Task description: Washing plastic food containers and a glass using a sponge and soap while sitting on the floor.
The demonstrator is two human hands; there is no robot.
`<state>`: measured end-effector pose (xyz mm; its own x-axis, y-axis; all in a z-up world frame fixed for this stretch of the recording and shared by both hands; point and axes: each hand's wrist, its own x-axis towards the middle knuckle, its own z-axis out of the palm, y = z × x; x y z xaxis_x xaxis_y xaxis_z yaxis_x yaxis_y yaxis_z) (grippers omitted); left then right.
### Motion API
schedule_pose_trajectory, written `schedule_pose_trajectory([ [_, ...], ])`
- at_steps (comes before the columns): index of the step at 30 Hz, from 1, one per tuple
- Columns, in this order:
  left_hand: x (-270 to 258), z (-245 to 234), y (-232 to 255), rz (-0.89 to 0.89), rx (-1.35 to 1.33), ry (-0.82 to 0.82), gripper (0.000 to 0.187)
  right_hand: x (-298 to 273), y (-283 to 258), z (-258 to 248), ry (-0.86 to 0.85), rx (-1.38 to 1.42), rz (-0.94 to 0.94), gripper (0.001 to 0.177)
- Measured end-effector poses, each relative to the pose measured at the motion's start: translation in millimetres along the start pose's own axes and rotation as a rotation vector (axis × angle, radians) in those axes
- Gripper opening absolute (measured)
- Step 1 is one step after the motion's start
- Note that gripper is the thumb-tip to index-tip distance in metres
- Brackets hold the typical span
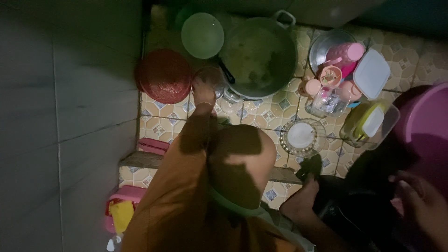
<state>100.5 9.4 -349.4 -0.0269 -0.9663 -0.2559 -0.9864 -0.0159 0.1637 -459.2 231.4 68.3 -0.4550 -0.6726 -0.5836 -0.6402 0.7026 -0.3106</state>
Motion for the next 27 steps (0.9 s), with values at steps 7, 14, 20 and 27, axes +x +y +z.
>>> schedule_pose_trajectory([
  [7, 3, -19, 8, -0.435, -0.705, 0.154, 0.053, 2, -3, -2, -0.013, 0.077, 0.078, 0.042],
  [14, 20, -2, -1, -0.230, 0.055, 0.143, 0.061, -1, 0, -5, -0.033, 0.195, 0.011, 0.042],
  [20, 16, -34, -1, -0.295, -0.396, 0.051, 0.057, 8, 9, -3, -0.043, 0.259, 0.033, 0.044],
  [27, 27, -68, 15, -0.417, -0.874, 0.076, 0.048, -11, -26, -4, -0.038, 0.171, 0.005, 0.045],
])
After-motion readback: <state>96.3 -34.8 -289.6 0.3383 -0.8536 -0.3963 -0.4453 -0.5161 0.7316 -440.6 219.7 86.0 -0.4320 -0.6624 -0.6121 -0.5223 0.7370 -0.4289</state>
